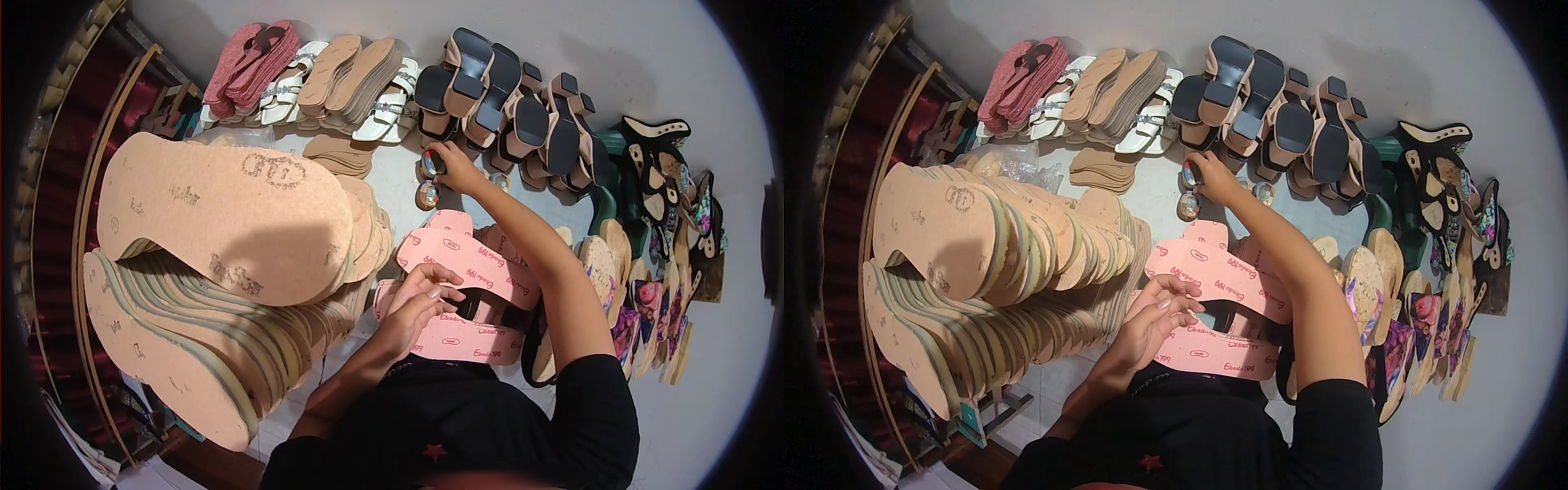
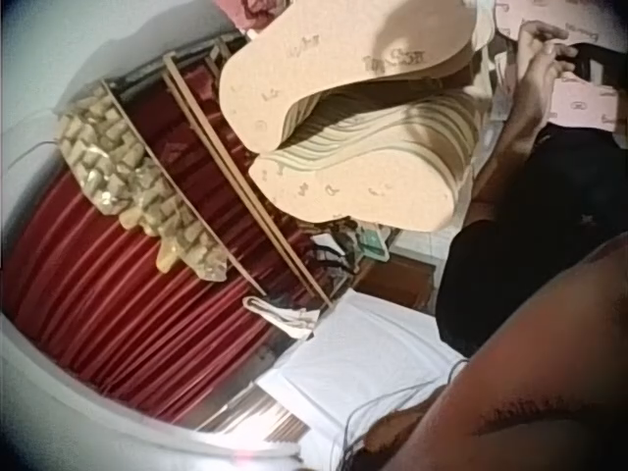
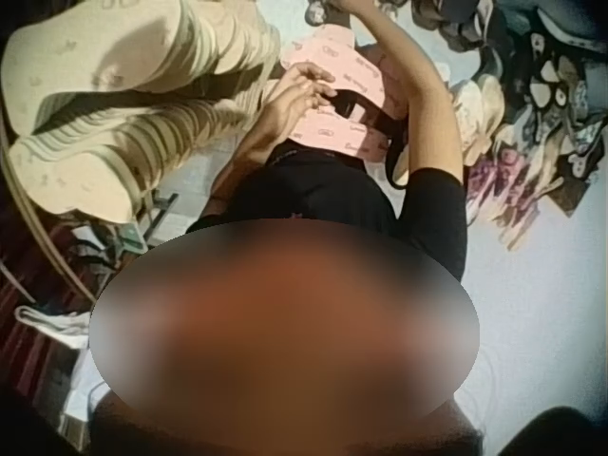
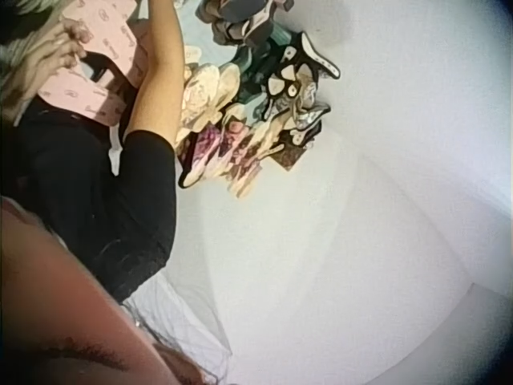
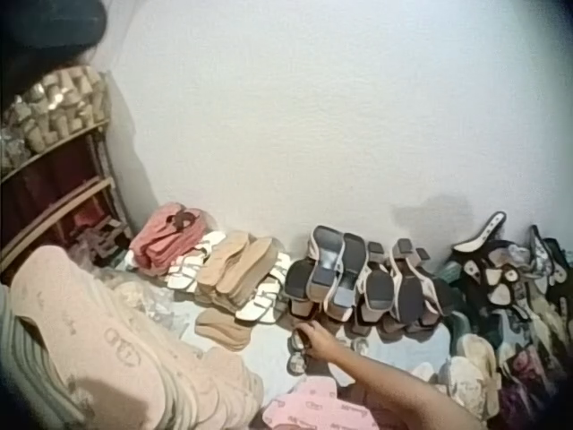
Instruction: Sorting and inspecting various shoe components including soles, uppers, and insoles on workshop tables.
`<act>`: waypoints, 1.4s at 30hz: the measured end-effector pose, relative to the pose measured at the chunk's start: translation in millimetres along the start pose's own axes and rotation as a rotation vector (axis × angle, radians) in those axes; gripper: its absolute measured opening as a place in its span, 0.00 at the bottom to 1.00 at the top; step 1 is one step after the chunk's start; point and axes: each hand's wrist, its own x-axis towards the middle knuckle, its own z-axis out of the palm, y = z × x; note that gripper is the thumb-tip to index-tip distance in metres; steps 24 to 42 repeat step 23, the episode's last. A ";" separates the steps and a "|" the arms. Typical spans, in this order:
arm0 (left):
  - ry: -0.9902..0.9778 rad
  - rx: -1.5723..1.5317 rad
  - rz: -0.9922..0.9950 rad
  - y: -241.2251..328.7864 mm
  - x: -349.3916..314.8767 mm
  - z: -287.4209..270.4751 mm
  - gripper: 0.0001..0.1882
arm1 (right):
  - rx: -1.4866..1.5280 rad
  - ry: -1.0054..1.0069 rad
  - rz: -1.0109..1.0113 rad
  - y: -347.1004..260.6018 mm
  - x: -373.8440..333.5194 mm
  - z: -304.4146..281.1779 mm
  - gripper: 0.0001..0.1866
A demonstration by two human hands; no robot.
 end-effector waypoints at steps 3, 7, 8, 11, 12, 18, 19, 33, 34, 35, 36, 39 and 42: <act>-0.010 0.003 0.002 -1.3 -1.8 -0.5 0.15 | -0.085 -0.026 0.040 -7.6 0.3 0.8 0.36; -0.039 0.000 0.000 -6.7 -4.4 1.6 0.15 | -0.187 -0.053 0.109 -3.0 -2.5 5.7 0.38; -0.052 -0.003 0.001 -8.8 -5.7 1.6 0.15 | -0.188 -0.047 0.114 -5.1 -4.8 4.3 0.38; -0.100 -0.005 -0.010 -13.3 -8.1 7.9 0.16 | -0.224 -0.041 0.040 -11.2 -13.0 -8.0 0.37; -0.125 -0.009 -0.016 -15.0 -8.6 11.7 0.16 | -0.248 -0.041 -0.008 -13.4 -17.0 -15.7 0.37; -0.268 0.002 -0.061 -33.0 -7.2 58.7 0.11 | -0.357 -0.468 0.147 -57.0 -72.6 -103.1 0.23; -0.320 -0.001 -0.060 -39.1 -6.2 68.0 0.08 | -0.354 -0.436 0.183 -65.0 -91.4 -122.4 0.23; -0.828 0.008 0.100 -76.6 0.0 88.1 0.07 | -0.156 -0.157 -0.021 -96.9 -193.2 -189.4 0.25; -0.828 0.008 0.100 -76.6 0.0 88.1 0.07 | -0.156 -0.157 -0.021 -96.9 -193.2 -189.4 0.25; -0.828 0.008 0.100 -76.6 0.0 88.1 0.07 | -0.156 -0.157 -0.021 -96.9 -193.2 -189.4 0.25; -0.828 0.008 0.100 -76.6 0.0 88.1 0.07 | -0.156 -0.157 -0.021 -96.9 -193.2 -189.4 0.25; -0.828 0.008 0.100 -76.6 0.0 88.1 0.07 | -0.156 -0.157 -0.021 -96.9 -193.2 -189.4 0.25; -0.828 0.008 0.100 -76.6 0.0 88.1 0.07 | -0.156 -0.157 -0.021 -96.9 -193.2 -189.4 0.25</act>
